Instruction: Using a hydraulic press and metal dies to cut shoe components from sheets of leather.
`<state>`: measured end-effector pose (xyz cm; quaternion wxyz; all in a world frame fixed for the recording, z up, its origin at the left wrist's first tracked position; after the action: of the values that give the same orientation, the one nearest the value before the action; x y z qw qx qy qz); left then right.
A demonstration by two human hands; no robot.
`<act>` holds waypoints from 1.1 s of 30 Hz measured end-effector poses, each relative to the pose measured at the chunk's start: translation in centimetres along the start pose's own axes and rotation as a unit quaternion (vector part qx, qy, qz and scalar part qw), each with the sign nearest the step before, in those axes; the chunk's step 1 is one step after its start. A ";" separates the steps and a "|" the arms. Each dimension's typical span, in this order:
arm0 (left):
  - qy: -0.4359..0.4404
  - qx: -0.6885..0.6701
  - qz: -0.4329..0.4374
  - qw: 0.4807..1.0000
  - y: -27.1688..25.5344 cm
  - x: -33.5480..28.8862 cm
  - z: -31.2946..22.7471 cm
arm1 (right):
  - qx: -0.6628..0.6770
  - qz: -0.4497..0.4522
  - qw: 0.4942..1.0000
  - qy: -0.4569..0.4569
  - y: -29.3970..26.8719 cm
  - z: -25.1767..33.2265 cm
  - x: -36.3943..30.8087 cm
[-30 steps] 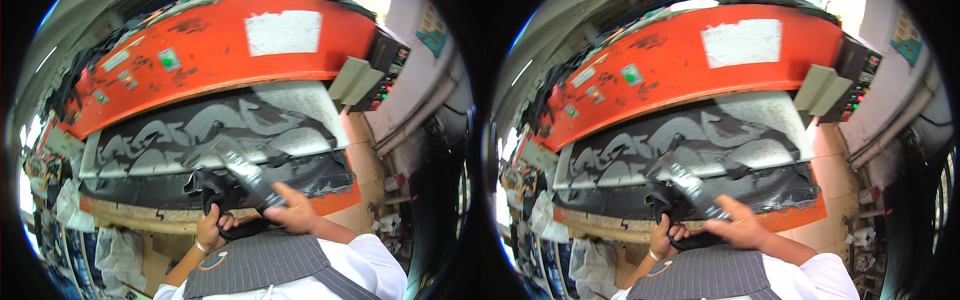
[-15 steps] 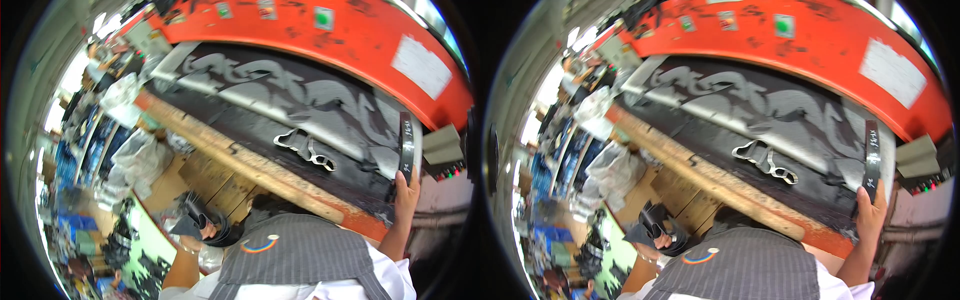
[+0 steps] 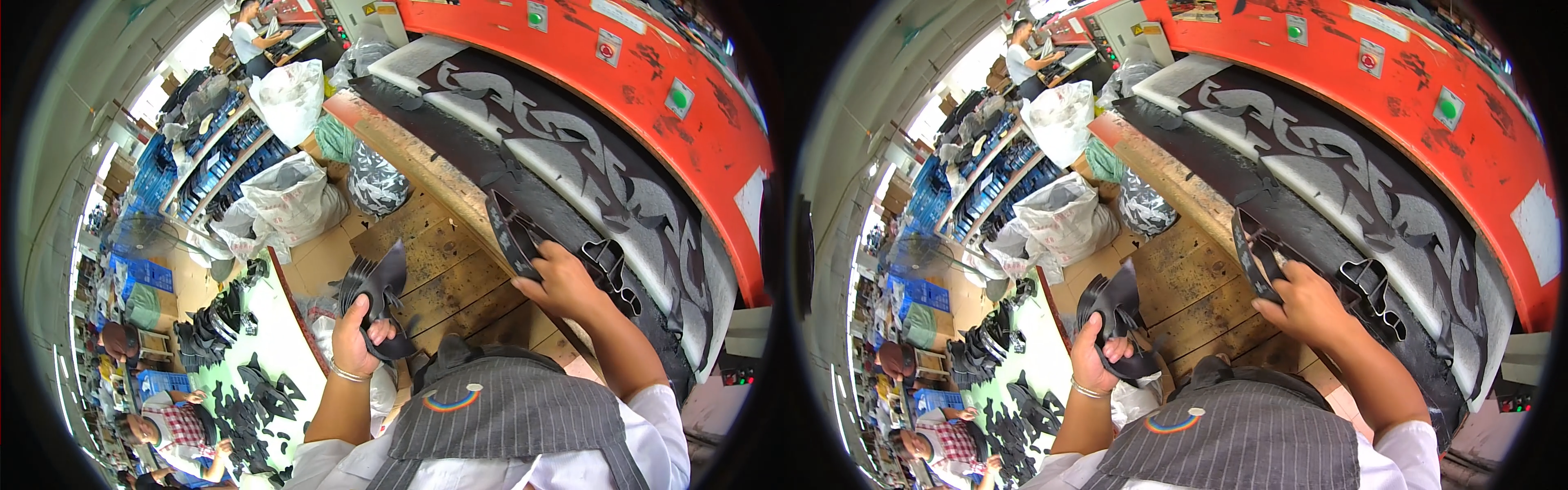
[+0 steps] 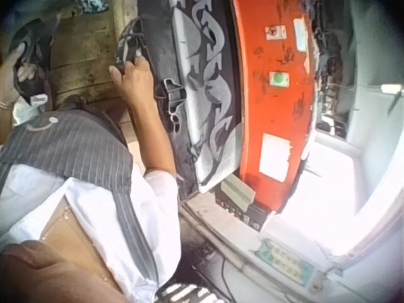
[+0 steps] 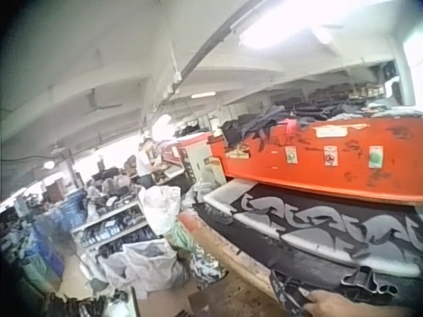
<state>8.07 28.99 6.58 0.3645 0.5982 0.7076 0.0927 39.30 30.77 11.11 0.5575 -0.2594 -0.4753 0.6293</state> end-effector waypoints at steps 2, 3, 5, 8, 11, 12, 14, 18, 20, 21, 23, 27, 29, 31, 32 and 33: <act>-0.004 -0.013 0.008 1.000 -1.7 -0.1 -1.4 | -0.023 0.002 1.000 -0.001 2.8 -0.1 3.4; -0.009 -0.020 0.019 1.000 -2.5 -0.2 -2.0 | -0.043 0.000 0.999 0.001 4.2 -0.2 5.1; -0.012 -0.060 0.014 0.998 -4.5 -0.5 -3.6 | -0.069 -0.050 0.996 -0.026 6.8 -0.6 7.8; 0.032 -0.096 0.115 0.988 -7.2 -1.0 -5.7 | -0.118 -0.049 0.991 0.030 9.5 -1.4 11.0; 0.068 -0.172 0.159 0.970 -9.9 -0.8 -6.8 | -0.170 -0.076 0.979 0.083 11.0 -2.9 13.0; 0.070 -0.171 0.154 0.971 -10.5 -0.6 -7.0 | -0.182 -0.070 0.974 0.113 11.4 -3.6 13.5; 0.099 -0.208 0.128 0.965 -11.7 -0.3 -7.8 | -0.193 -0.077 0.972 0.111 11.8 -4.3 14.0; 0.112 -0.286 0.051 0.950 -14.1 1.4 -8.8 | -0.244 -0.229 0.942 0.004 11.6 -1.0 14.3; 0.119 -0.285 0.023 0.951 -14.8 1.8 -9.1 | -0.172 -0.205 0.963 -0.021 11.5 1.9 14.4; 0.127 -0.283 -0.001 0.951 -15.3 1.9 -9.2 | -0.101 -0.181 0.977 -0.047 11.9 3.3 14.5; 0.135 -0.284 -0.022 0.949 -15.8 2.5 -9.5 | -0.079 -0.167 0.979 -0.080 13.0 4.9 14.6; 0.166 -0.327 0.023 0.930 -15.1 2.7 -10.4 | -0.064 -0.115 0.986 -0.101 14.4 6.2 14.0; 0.152 -0.359 -0.078 0.918 -15.3 2.9 -9.8 | 0.054 -0.080 0.995 -0.025 14.7 5.6 13.3; 0.196 -0.291 -0.194 0.916 -15.0 3.3 -9.4 | 0.121 -0.054 0.990 -0.043 14.0 7.5 13.1; 0.212 -0.252 -0.247 0.911 -15.2 3.4 -9.4 | 0.186 -0.035 0.981 -0.052 13.3 9.4 13.1; 0.210 -0.250 -0.249 0.912 -16.3 3.7 -8.9 | 0.239 0.013 0.970 -0.033 12.9 11.3 13.3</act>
<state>-10.23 30.70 2.22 0.3563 0.2583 0.8476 0.2964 20.53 40.86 7.05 0.5796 -0.1036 -0.3256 0.7398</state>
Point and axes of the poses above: each hand's wrist, its own x-axis towards the middle knuckle, its own y-axis out of the palm, z = x × y, the point moved 5 cm from there along x, towards the middle knuckle, and after that the axes turned 8 degrees about -z, right-handed, at the moved point
